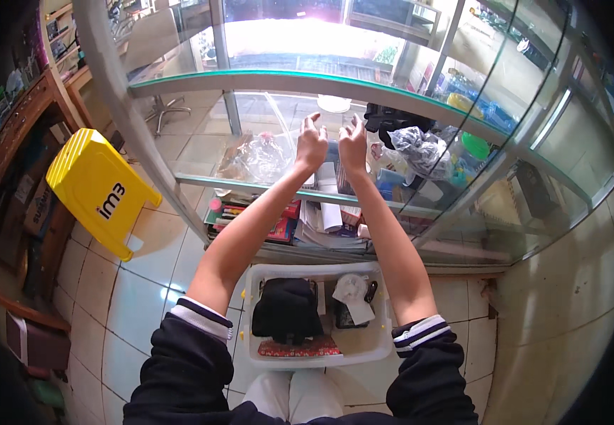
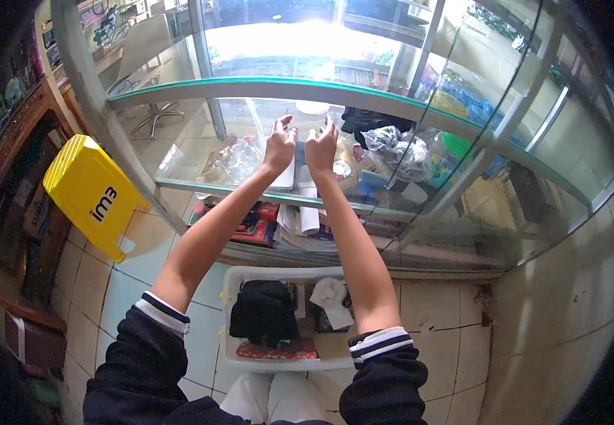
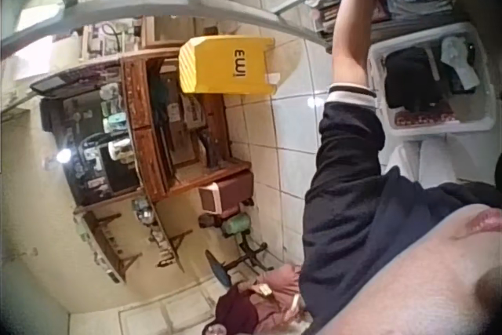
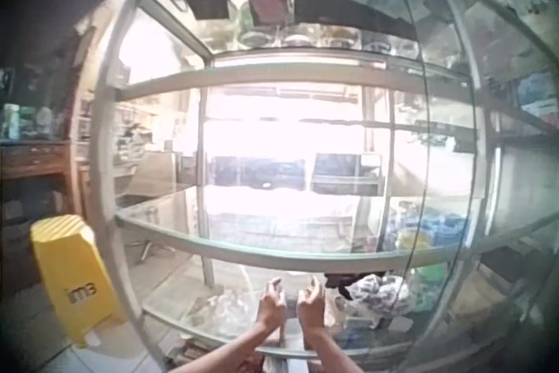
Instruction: The person picks up several packaged electronic components and boxes from a glass display case and places them one by one into a plastic bin on the floor, including mobile phone screens, batteries, and a small black electronic device.
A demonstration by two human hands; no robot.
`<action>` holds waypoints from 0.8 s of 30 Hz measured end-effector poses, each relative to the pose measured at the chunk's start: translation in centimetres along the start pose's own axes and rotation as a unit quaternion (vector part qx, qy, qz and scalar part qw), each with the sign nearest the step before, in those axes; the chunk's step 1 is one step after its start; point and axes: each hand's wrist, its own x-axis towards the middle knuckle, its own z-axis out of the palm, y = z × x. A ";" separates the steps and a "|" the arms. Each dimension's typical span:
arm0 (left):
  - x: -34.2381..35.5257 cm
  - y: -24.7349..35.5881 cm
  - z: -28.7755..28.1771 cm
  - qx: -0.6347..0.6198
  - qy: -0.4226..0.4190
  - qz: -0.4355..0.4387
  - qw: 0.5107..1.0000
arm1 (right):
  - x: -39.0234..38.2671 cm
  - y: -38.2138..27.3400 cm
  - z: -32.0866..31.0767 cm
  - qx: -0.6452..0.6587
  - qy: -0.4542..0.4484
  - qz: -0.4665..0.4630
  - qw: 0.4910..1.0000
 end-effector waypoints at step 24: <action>1.6 0.3 -0.5 -0.028 -0.121 -0.105 0.987 | 1.6 -2.0 0.0 0.391 -0.126 0.240 0.879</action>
